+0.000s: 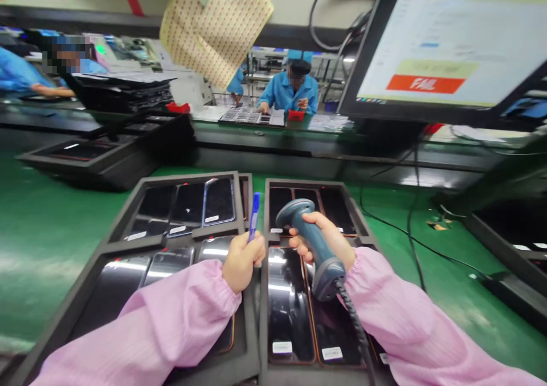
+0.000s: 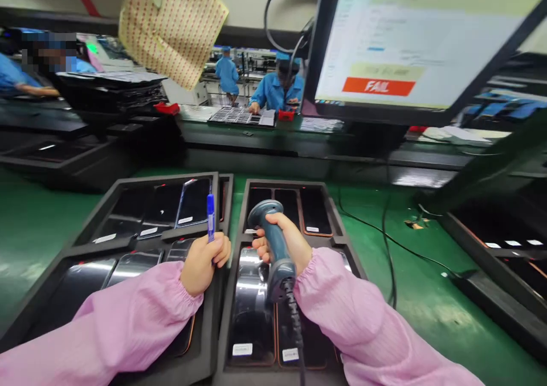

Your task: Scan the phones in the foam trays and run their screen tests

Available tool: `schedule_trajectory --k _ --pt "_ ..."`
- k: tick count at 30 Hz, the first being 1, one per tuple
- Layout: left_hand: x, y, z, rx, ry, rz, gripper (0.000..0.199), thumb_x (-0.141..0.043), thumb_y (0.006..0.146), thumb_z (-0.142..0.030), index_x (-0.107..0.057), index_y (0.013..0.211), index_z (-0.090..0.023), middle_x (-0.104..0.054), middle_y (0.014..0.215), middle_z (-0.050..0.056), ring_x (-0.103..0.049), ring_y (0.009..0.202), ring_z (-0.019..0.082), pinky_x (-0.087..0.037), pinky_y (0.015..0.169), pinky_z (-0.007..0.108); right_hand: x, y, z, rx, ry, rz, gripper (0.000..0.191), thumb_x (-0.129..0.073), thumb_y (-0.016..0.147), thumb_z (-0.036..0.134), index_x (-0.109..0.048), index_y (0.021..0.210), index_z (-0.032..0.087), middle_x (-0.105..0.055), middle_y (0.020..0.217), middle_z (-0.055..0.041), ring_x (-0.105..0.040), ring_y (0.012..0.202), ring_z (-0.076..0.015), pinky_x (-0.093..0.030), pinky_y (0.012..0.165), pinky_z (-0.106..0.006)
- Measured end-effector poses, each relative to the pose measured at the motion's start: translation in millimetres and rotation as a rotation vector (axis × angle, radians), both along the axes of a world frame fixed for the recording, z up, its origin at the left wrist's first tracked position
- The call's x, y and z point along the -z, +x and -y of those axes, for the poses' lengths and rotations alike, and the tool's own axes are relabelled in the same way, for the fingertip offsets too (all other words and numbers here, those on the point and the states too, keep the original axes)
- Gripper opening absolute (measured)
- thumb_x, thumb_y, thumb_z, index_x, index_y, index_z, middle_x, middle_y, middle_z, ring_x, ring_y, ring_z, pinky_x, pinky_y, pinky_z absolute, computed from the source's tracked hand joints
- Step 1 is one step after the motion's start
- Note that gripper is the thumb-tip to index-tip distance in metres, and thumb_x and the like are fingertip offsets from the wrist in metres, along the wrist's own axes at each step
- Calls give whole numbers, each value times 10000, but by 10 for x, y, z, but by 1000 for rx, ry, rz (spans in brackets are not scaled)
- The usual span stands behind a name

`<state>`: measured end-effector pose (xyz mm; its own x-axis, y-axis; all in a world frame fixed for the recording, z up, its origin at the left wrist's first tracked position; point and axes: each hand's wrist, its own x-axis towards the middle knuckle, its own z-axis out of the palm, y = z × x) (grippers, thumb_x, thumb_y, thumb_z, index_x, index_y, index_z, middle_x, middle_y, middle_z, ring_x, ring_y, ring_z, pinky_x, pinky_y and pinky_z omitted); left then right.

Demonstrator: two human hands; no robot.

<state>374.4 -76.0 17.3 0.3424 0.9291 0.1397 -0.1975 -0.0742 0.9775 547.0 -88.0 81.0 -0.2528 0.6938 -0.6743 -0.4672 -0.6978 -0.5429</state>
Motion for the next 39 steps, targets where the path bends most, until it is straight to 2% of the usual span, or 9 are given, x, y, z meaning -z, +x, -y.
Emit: schedule_trajectory --k 6,13,18,28,31,34,36,39 --pt "-42 27 24 -14 -29 49 380 -491 770 -389 -324 479 -210 -295 427 -69 -300 396 67 -212 441 257 52 -38 44 -41 2 -10 390 -299 871 395 -524 704 123 -585 519 -54 -464 305 -82 -368 287 -163" --pt "-66 26 28 -12 -63 62 353 -498 758 -371 -338 489 -208 -306 417 -71 -300 388 64 -223 438 255 22 -52 50 4 16 44 373 -307 867 383 -528 712 126 -576 518 -49 -463 320 -80 -364 291 -163" --pt "-45 31 22 -18 -84 61 359 -513 742 -400 -331 496 -212 -298 419 -74 -299 389 65 -229 435 253 -14 -36 24 40 21 46 365 -319 864 374 -530 710 120 -571 517 -49 -465 330 -78 -366 291 -158" --pt "40 -33 -51 -46 -1 -48 413 -465 779 -462 -302 491 -215 -297 442 -62 -303 405 77 -245 443 256 -41 -19 -30 52 94 30 390 -244 880 382 -498 723 131 -575 478 -56 -497 317 -108 -371 290 -171" --pt "64 -38 -80 -49 20 -50 413 -459 788 -447 -296 488 -214 -293 445 -60 -297 405 78 -245 444 256 -22 57 85 33 100 13 388 -235 882 392 -482 718 142 -593 495 -69 -518 326 -114 -377 293 -169" --pt "83 -40 -97 -50 39 -54 405 -450 802 -430 -293 497 -214 -281 455 -62 -289 413 79 -238 444 254 16 209 322 32 108 27 396 -228 886 396 -476 706 144 -619 528 -88 -528 319 -120 -374 283 -171" --pt "89 -40 -109 -52 50 -55 400 -446 808 -423 -292 505 -214 -276 462 -62 -285 417 80 -233 442 252 50 344 550 75 101 57 377 -259 886 391 -483 723 137 -647 589 -99 -531 314 -119 -368 273 -174" --pt "83 -37 -121 -51 80 -65 403 -435 815 -425 -288 505 -214 -276 469 -58 -282 417 82 -231 440 252 104 554 964 216 79 99 313 -345 868 369 -507 770 119 -680 738 -110 -535 322 -102 -376 275 -176"
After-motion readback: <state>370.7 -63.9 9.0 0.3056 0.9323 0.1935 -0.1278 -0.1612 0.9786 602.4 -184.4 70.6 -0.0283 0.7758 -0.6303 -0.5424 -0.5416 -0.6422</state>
